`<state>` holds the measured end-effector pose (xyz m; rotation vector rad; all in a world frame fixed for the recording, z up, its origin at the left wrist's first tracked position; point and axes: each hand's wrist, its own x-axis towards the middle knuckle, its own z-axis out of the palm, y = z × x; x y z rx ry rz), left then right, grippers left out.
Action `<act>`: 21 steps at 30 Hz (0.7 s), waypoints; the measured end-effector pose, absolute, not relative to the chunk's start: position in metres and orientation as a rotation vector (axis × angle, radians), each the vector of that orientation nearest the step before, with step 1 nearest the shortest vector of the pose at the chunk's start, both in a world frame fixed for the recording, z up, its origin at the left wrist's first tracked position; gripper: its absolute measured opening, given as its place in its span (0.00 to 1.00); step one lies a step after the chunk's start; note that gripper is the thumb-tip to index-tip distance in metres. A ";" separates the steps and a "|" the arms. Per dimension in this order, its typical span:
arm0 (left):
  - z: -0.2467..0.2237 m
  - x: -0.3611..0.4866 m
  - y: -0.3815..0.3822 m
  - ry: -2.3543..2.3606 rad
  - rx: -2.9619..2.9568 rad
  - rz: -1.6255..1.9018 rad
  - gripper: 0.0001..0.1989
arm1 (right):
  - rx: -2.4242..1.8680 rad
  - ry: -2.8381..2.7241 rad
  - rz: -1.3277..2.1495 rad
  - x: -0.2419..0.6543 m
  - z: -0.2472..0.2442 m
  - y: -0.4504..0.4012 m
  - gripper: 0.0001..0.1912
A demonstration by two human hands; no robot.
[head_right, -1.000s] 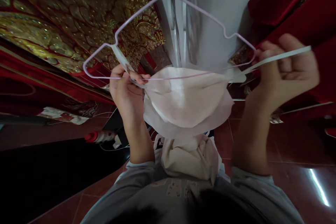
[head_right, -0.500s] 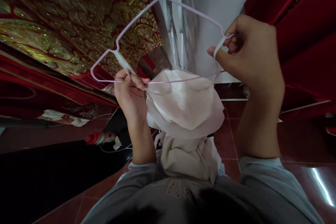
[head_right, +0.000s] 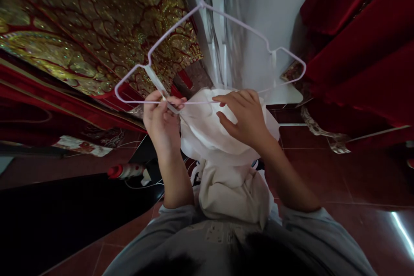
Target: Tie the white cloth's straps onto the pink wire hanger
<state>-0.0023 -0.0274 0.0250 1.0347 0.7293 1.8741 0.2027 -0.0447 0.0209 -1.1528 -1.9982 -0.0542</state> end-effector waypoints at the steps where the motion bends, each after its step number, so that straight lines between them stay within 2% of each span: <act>1: 0.024 -0.005 -0.032 0.793 1.058 1.898 0.05 | -1.152 -1.964 -0.078 0.201 0.018 -0.045 0.14; 3: 0.021 -0.011 -0.043 0.933 1.160 1.907 0.06 | -1.136 -1.937 -0.092 0.199 0.015 -0.044 0.14; 7: 0.023 -0.022 -0.065 1.169 1.415 1.586 0.09 | -1.143 -1.907 -0.084 0.199 0.012 -0.039 0.13; 9: 0.033 -0.025 -0.070 1.135 1.404 1.537 0.08 | -1.154 -1.895 -0.058 0.200 0.011 -0.037 0.13; 13: 0.068 -0.029 -0.059 0.780 1.187 1.686 0.10 | -1.150 -1.890 -0.010 0.203 0.013 -0.038 0.14; 16: 0.087 -0.040 -0.039 0.786 1.009 1.857 0.15 | -1.154 -1.919 -0.015 0.207 0.015 -0.041 0.14; 19: 0.076 -0.060 -0.020 0.899 0.922 1.999 0.22 | -1.149 -1.925 -0.025 0.211 0.016 -0.042 0.13; 21: 0.058 -0.072 -0.013 0.989 0.908 2.047 0.20 | -1.149 -1.913 -0.031 0.213 0.015 -0.042 0.13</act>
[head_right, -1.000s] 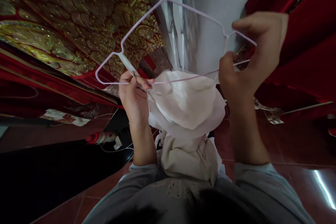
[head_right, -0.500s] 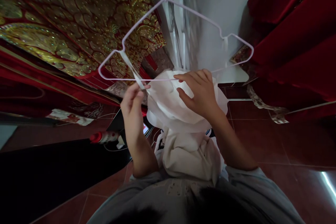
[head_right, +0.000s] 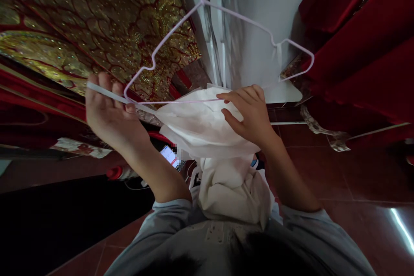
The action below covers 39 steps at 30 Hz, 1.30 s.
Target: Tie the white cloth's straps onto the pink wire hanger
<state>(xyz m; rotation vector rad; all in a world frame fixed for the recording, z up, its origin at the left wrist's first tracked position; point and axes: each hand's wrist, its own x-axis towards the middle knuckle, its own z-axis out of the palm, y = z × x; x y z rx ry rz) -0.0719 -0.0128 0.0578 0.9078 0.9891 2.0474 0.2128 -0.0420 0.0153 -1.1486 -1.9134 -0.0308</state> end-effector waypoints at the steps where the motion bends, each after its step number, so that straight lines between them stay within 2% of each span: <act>1: 0.048 -0.075 -0.012 1.036 0.917 2.041 0.18 | -1.148 -1.907 -0.031 0.213 0.015 -0.042 0.12; 4: 0.030 -0.069 -0.017 1.067 1.054 1.804 0.11 | -1.120 -1.894 -0.030 0.212 0.015 -0.041 0.13; 7: 0.029 -0.043 -0.028 0.907 1.127 1.574 0.14 | -1.095 -1.900 -0.026 0.206 0.016 -0.043 0.14; 13: 0.035 -0.003 -0.028 0.715 1.011 1.587 0.13 | -1.044 -1.818 -0.091 0.213 0.019 -0.045 0.14; 17: 0.036 0.001 -0.027 0.710 0.959 1.616 0.12 | -1.009 -1.041 -0.324 0.264 0.015 -0.031 0.13; 19: 0.036 0.004 -0.028 0.730 0.924 1.621 0.12 | -1.072 -0.781 -0.142 0.287 0.015 -0.025 0.07; 21: 0.035 0.008 -0.029 0.708 0.905 1.631 0.12 | -1.292 -0.840 0.194 0.296 0.018 -0.025 0.00; 23: 0.032 0.013 -0.030 0.649 0.903 1.641 0.12 | -1.415 -1.036 0.468 0.287 0.020 -0.029 0.02; 25: 0.030 0.015 -0.031 0.595 0.917 1.653 0.11 | -1.351 -1.198 0.569 0.268 0.020 -0.035 0.06; 28: 0.030 0.012 -0.031 0.632 0.950 1.666 0.12 | -1.241 -1.287 0.584 0.243 0.018 -0.042 0.03; 31: 0.032 0.006 -0.029 0.724 0.978 1.669 0.12 | -1.256 -1.300 0.513 0.236 0.020 -0.050 0.09; 34: 0.033 0.004 -0.027 0.748 1.001 1.679 0.12 | -1.190 -1.217 0.309 0.238 0.027 -0.056 0.10; 37: 0.031 0.008 -0.027 0.737 1.002 1.699 0.11 | -0.995 -1.173 0.257 0.239 0.036 -0.051 0.08; 39: 0.028 0.011 -0.027 0.719 0.994 1.707 0.11 | -0.896 -1.206 0.282 0.240 0.043 -0.041 0.16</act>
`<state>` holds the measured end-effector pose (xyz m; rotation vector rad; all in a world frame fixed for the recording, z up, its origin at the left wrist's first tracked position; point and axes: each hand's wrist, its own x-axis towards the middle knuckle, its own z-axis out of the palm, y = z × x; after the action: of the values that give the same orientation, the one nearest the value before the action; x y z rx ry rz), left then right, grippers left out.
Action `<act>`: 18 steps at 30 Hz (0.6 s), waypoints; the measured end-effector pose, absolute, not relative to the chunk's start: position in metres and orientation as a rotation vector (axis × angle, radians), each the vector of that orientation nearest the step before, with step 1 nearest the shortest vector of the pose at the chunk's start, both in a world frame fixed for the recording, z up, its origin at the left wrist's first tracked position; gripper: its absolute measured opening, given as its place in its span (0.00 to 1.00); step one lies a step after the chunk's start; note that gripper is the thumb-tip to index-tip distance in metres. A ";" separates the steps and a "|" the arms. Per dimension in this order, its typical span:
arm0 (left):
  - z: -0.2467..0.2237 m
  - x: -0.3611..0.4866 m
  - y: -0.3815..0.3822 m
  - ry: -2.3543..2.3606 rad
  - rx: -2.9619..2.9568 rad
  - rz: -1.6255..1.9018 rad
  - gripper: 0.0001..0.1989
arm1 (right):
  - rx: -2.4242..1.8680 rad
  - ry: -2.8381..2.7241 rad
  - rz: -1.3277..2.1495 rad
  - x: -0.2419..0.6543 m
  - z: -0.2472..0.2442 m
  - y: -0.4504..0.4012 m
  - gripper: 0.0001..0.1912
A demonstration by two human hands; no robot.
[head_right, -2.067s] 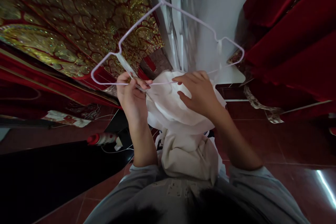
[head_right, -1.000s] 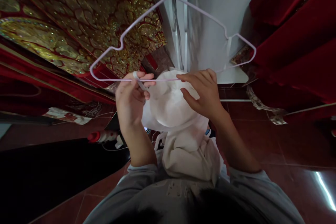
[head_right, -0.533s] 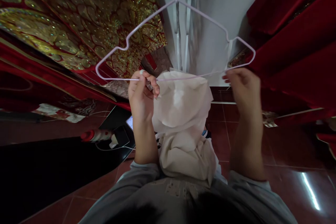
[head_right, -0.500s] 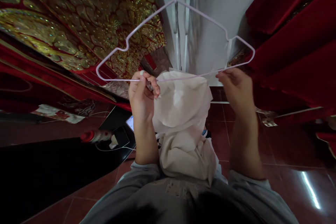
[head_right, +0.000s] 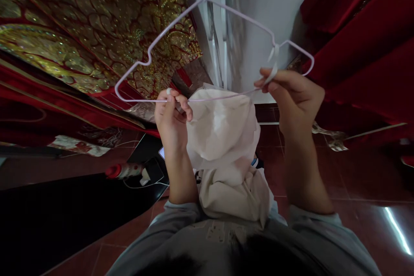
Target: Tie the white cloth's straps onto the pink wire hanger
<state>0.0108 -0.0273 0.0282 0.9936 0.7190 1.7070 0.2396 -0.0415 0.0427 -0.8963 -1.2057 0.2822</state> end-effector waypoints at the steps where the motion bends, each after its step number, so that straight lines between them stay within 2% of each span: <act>1: 0.027 0.012 -0.028 0.708 0.991 1.707 0.11 | -0.878 -1.217 0.275 0.241 0.045 -0.035 0.21; 4: 0.026 0.012 -0.029 0.678 1.003 1.686 0.11 | -0.843 -1.217 0.191 0.256 0.046 -0.012 0.32; 7: 0.027 0.010 -0.030 0.650 1.017 1.658 0.11 | -0.696 -1.293 0.251 0.288 0.030 0.011 0.39; 9: 0.028 0.009 -0.030 0.652 1.016 1.648 0.10 | -0.653 -1.262 0.225 0.315 0.011 0.024 0.37; 13: 0.030 0.010 -0.030 0.733 0.974 1.647 0.10 | -0.591 -1.017 -0.049 0.358 -0.020 0.039 0.26; 18: 0.029 0.016 -0.031 0.752 0.936 1.669 0.08 | -0.573 -0.888 -0.154 0.330 -0.001 0.026 0.15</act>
<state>0.0160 -0.0307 0.0287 0.9361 0.7520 1.6689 0.3301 0.0257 -0.0006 -0.5728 -0.8881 -0.1540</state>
